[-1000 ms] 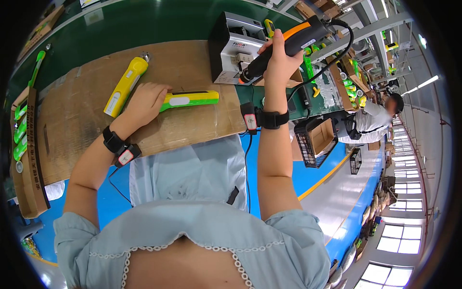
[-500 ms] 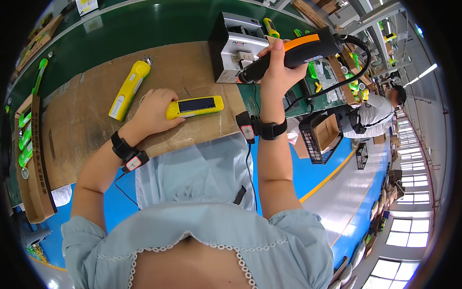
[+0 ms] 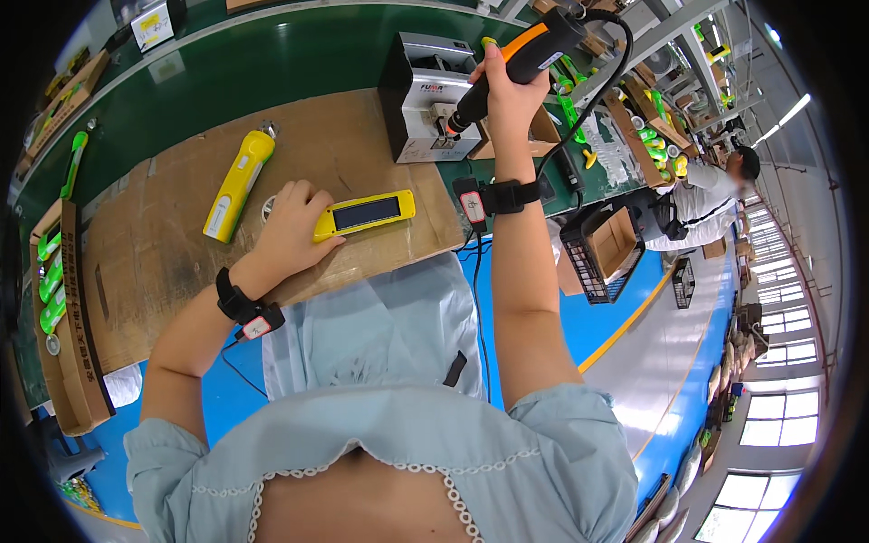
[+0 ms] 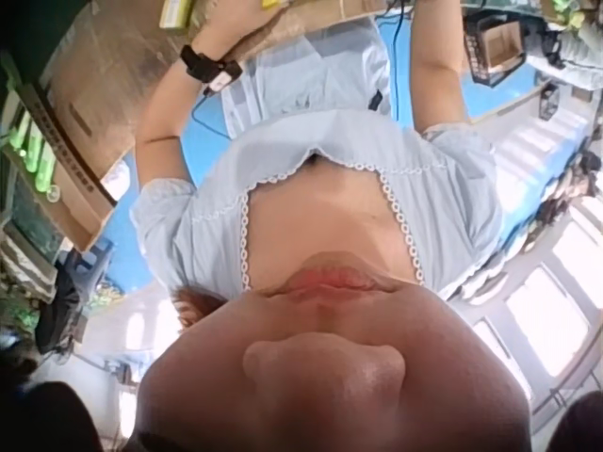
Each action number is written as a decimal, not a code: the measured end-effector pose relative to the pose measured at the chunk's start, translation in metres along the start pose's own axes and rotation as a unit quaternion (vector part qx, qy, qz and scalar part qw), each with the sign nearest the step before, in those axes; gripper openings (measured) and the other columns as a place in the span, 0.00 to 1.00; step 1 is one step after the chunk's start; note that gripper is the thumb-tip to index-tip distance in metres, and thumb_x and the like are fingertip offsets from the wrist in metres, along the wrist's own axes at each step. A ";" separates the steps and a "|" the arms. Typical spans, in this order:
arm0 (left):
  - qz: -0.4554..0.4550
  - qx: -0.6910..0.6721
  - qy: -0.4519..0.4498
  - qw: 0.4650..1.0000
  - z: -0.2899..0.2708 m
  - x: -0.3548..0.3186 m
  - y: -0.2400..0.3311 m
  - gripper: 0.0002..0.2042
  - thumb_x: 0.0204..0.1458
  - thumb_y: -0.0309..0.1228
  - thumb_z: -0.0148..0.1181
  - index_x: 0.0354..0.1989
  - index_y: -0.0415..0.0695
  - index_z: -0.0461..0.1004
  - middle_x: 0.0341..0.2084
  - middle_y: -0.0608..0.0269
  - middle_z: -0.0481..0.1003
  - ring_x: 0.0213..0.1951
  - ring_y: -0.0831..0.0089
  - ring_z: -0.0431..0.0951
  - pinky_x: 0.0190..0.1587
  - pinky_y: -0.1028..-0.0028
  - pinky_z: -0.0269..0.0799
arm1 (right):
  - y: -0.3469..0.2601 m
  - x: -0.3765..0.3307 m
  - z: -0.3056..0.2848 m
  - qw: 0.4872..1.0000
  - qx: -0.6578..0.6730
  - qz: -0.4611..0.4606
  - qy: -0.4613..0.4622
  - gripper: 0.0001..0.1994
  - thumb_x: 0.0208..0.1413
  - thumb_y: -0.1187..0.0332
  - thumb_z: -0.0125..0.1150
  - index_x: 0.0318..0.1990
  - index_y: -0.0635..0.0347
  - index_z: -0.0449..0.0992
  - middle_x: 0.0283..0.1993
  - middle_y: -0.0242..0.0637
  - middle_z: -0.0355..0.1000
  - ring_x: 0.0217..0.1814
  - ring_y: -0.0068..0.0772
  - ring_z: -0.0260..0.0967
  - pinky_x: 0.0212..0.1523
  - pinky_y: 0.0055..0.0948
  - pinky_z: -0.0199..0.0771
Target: Assembling flashlight components and using an electric screwdriver.
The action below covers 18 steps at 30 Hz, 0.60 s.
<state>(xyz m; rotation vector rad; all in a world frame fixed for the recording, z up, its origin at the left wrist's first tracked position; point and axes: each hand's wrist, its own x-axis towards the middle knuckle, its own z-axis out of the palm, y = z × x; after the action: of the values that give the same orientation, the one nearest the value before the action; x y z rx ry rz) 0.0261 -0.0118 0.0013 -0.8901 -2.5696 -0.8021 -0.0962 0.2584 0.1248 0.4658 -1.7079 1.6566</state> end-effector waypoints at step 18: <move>-0.035 -0.001 0.076 0.996 0.011 -0.004 -0.002 0.19 0.33 0.39 0.69 0.33 0.42 0.73 0.31 0.58 0.72 0.41 0.60 0.70 0.49 0.62 0.60 | -0.060 -0.108 0.076 0.950 0.298 0.044 -0.086 0.16 0.53 0.70 0.60 0.44 0.64 0.62 0.26 0.42 0.69 0.25 0.33 0.69 0.28 0.30 0.73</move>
<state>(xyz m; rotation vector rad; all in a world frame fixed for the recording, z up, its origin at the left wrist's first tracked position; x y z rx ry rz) 0.0266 -0.0080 -0.0101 -0.7126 -2.4795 -0.8566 0.0016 0.1550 0.0980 0.8450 -1.3293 2.2546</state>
